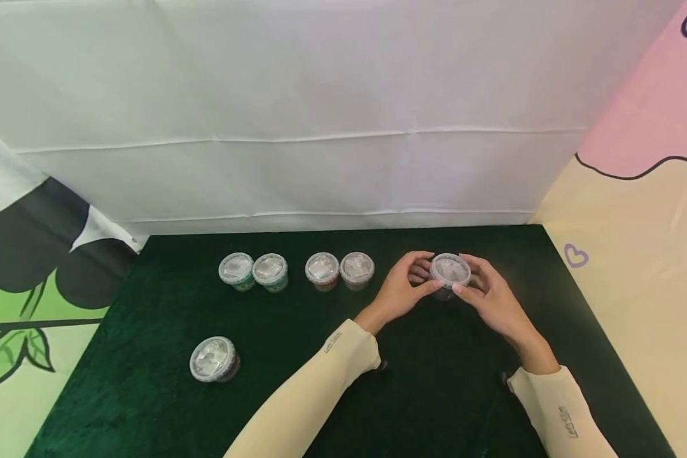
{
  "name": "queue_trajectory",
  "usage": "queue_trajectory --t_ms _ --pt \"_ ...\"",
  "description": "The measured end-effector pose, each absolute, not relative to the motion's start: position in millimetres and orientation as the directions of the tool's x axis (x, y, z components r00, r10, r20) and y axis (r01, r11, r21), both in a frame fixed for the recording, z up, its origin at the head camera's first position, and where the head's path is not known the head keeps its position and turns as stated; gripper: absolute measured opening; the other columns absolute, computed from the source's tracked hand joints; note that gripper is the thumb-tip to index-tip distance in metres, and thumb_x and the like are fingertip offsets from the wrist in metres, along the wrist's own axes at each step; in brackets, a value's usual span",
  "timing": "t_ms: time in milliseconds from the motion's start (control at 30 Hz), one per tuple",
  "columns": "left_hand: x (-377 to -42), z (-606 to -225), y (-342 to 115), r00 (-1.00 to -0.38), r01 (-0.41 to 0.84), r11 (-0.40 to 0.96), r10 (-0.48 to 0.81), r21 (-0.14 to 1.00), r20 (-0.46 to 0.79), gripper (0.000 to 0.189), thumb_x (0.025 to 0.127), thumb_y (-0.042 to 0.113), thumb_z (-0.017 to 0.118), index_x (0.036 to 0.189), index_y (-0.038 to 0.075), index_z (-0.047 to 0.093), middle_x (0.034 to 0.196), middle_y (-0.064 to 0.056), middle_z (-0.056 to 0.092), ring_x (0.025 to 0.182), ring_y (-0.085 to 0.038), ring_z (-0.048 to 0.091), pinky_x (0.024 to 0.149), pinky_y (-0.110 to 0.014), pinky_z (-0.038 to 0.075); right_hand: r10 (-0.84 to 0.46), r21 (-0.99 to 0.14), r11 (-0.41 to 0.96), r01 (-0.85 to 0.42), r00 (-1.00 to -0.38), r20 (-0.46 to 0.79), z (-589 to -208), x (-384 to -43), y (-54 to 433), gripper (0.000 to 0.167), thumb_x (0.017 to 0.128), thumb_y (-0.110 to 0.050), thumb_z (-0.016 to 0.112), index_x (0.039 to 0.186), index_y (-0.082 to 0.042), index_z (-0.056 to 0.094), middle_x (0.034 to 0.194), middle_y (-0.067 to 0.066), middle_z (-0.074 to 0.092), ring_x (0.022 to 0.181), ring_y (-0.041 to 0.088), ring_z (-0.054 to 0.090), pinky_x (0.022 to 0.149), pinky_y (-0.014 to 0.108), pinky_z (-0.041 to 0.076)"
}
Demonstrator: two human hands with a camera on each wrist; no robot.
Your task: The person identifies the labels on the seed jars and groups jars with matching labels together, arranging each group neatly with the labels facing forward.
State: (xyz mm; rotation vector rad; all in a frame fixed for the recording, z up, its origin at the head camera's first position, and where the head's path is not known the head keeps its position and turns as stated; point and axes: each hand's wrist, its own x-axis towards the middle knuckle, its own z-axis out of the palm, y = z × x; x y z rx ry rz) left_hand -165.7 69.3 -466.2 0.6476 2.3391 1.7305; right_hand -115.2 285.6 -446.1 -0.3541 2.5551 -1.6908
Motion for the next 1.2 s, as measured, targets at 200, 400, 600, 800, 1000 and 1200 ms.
queue_trajectory --t_ms 200,400,600,800,1000,1200 --pt "-158.5 -463.6 53.3 -0.856 0.239 0.226 0.508 0.944 0.095 0.067 0.102 0.020 0.073 0.161 0.012 0.041 0.156 -0.008 0.054 0.139 -0.014 0.056 0.114 -0.020 0.044 -0.290 -0.940 0.296 -0.172 -0.953 0.084 -445.5 -113.4 277.0 0.060 0.109 -0.007 0.059 0.160 0.004 0.030 0.153 0.027 0.041 0.124 -0.015 0.051 0.093 0.009 0.051" --pt "-149.0 -461.0 40.9 -0.848 0.204 0.232 0.527 0.951 0.054 0.065 0.105 0.025 0.070 0.162 0.012 0.041 0.155 -0.009 0.056 0.138 -0.016 0.058 0.115 -0.022 0.045 -0.311 -0.956 0.235 -0.177 -0.945 0.099 -446.4 -108.8 266.4 0.057 0.109 -0.005 0.057 0.158 0.006 0.028 0.151 0.015 0.046 0.125 -0.012 0.054 0.095 0.010 0.052" --pt "-138.8 -454.9 32.8 -0.897 0.179 0.222 0.436 0.958 0.067 0.059 0.103 0.021 0.072 0.156 0.010 0.048 0.146 -0.011 0.062 0.129 -0.017 0.062 0.111 -0.023 0.049 -0.282 -0.966 0.217 -0.144 -0.956 0.080 -443.1 -102.6 246.7 0.056 0.111 -0.011 0.055 0.159 0.004 0.028 0.157 0.022 0.039 0.131 -0.013 0.044 0.101 0.005 0.044" --pt "-130.0 -446.4 27.4 -0.934 0.151 0.203 0.350 0.967 0.072 0.058 0.101 0.025 0.075 0.151 0.009 0.050 0.140 -0.009 0.061 0.123 -0.015 0.062 0.107 -0.024 0.051 -0.230 -0.972 0.220 -0.077 -0.973 0.025 -436.1 -101.6 230.2 0.059 0.112 -0.021 0.056 0.160 0.001 0.030 0.161 0.024 0.037 0.131 -0.004 0.046 0.101 0.005 0.042" --pt "-126.6 -445.5 17.8 -0.929 0.139 0.183 0.364 0.973 0.064 0.061 0.101 0.022 0.075 0.153 0.010 0.046 0.143 -0.008 0.058 0.126 -0.014 0.059 0.110 -0.026 0.050 -0.293 -0.977 0.189 -0.098 -0.955 0.039 -432.5 -102.5 225.1 0.057 0.113 -0.016 0.053 0.161 0.003 0.030 0.158 0.027 0.037 0.130 -0.008 0.048 0.102 0.006 0.045" --pt "-124.5 -445.3 11.7 -0.923 0.135 0.175 0.380 0.975 0.060 0.061 0.102 0.021 0.073 0.156 0.008 0.046 0.146 -0.010 0.060 0.129 -0.017 0.060 0.112 -0.027 0.049 -0.302 -0.975 0.199 -0.095 -0.953 0.032 -431.6 -101.1 220.6 0.058 0.113 -0.017 0.053 0.161 0.002 0.029 0.159 0.027 0.036 0.133 -0.003 0.048 0.102 0.005 0.044"
